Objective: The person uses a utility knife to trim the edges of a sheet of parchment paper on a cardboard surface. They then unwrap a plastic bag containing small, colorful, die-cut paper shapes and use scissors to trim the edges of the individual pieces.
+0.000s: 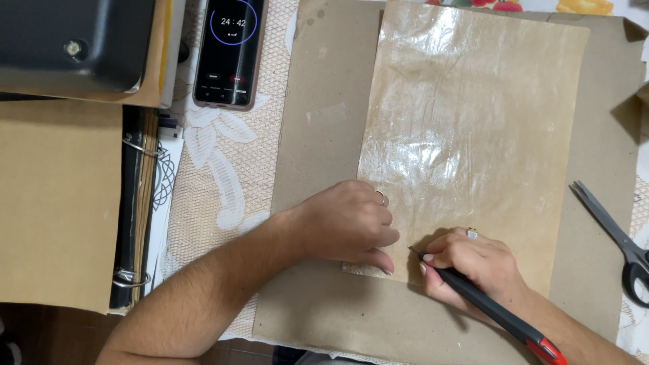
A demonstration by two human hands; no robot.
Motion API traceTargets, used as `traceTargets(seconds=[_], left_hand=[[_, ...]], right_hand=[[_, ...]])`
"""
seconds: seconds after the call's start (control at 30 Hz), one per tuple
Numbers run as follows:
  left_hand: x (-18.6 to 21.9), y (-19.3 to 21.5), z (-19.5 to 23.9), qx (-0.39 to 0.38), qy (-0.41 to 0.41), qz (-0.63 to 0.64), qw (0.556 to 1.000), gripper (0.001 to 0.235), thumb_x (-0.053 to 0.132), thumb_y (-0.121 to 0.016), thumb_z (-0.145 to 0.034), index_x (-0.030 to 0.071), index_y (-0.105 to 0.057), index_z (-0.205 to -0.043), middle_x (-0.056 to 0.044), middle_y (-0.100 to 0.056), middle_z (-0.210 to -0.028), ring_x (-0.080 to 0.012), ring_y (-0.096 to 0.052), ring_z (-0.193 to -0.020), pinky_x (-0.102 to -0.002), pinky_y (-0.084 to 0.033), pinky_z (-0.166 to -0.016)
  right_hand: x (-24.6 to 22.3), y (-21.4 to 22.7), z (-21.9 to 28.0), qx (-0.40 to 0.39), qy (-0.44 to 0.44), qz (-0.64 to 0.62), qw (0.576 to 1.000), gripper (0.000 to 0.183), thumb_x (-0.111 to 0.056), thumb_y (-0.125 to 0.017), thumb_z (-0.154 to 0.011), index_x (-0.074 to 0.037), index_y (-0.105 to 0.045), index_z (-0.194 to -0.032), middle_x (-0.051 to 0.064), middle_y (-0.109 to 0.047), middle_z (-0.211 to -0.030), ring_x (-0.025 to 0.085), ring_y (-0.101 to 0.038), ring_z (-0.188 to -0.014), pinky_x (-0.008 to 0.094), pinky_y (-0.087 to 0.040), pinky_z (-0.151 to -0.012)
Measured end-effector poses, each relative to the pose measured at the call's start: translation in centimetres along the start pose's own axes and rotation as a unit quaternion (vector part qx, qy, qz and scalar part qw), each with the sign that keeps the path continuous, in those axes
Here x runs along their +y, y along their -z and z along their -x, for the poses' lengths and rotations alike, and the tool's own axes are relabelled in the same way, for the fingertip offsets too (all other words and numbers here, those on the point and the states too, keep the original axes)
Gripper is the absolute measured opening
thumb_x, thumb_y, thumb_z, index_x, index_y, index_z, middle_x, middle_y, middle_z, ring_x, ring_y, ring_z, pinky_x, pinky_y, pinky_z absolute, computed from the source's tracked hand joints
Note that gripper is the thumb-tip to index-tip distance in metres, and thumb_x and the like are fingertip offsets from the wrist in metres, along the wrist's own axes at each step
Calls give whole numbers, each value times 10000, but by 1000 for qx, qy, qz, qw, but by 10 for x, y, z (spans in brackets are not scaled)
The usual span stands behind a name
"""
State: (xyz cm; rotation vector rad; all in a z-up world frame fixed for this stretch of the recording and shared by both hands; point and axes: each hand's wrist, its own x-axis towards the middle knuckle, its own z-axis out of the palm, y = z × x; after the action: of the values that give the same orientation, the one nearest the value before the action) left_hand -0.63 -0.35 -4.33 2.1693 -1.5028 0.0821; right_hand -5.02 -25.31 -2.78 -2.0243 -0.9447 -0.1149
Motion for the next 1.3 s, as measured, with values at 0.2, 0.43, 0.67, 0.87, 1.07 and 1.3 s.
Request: traceTargets(seconds=[0.2, 0.43, 0.67, 0.87, 1.07, 1.3], left_hand=[[0, 1, -1, 12, 5, 18, 1000, 591, 632, -510, -925, 137, -484, -602, -3, -491, -531, -237, -461, -502, -406, -370, -535], [-2, 1, -1, 11, 11, 38, 999, 572, 637, -494, -917, 130, -515, -652, -11, -514, -560, -246, -479, -531, -422, -372, -527], [-3, 2, -3, 6, 19, 52, 998, 581, 652, -446, -913, 128, -499, -667, -15, -518, -560, -260, -488, -529, -430, -380, -534], [-6, 21, -9, 46, 100, 185, 977, 392, 426, -435, -947, 134, -629, -773, 17, -627, -674, -169, -584, -613, -366, -479, -683], [-3, 39, -11, 144, 149, 120, 971, 523, 487, -759, -802, 53, -491, -918, -131, -461, -1041, -293, -416, -997, -421, -404, -895], [5, 47, -12, -25, 221, 81, 972, 1365, 741, -819, -582, -45, -177, -1494, -327, -409, -1500, -460, -329, -1458, -566, -141, -1243]], right_hand=[[0, 1, -1, -17, 10, 0, 1000, 181, -97, -704, -824, -63, -555, -725, 71, -647, -754, 180, -659, -625, 264, -534, -632], [-2, 2, -1, 17, 33, 12, 999, 165, -99, -695, -821, -67, -543, -765, 67, -650, -748, 175, -650, -615, 252, -512, -588], [0, 1, -1, -10, 24, 18, 1000, 180, -89, -696, -824, -81, -543, -731, 45, -636, -743, 169, -679, -644, 244, -521, -613], [6, 7, 6, 67, -115, -92, 987, 98, -114, -720, -835, -74, -630, -842, 68, -722, -837, 158, -739, -774, 223, -612, -724], [14, 34, -22, 21, -148, -61, 987, 202, -229, -490, -1016, -87, -632, -1036, 107, -746, -1131, 168, -713, -823, 290, -581, -795], [17, 25, -68, -81, -25, 53, 995, 48, -114, -541, -985, -82, -577, -985, 144, -753, -1132, 424, -659, -949, 505, -503, -779]])
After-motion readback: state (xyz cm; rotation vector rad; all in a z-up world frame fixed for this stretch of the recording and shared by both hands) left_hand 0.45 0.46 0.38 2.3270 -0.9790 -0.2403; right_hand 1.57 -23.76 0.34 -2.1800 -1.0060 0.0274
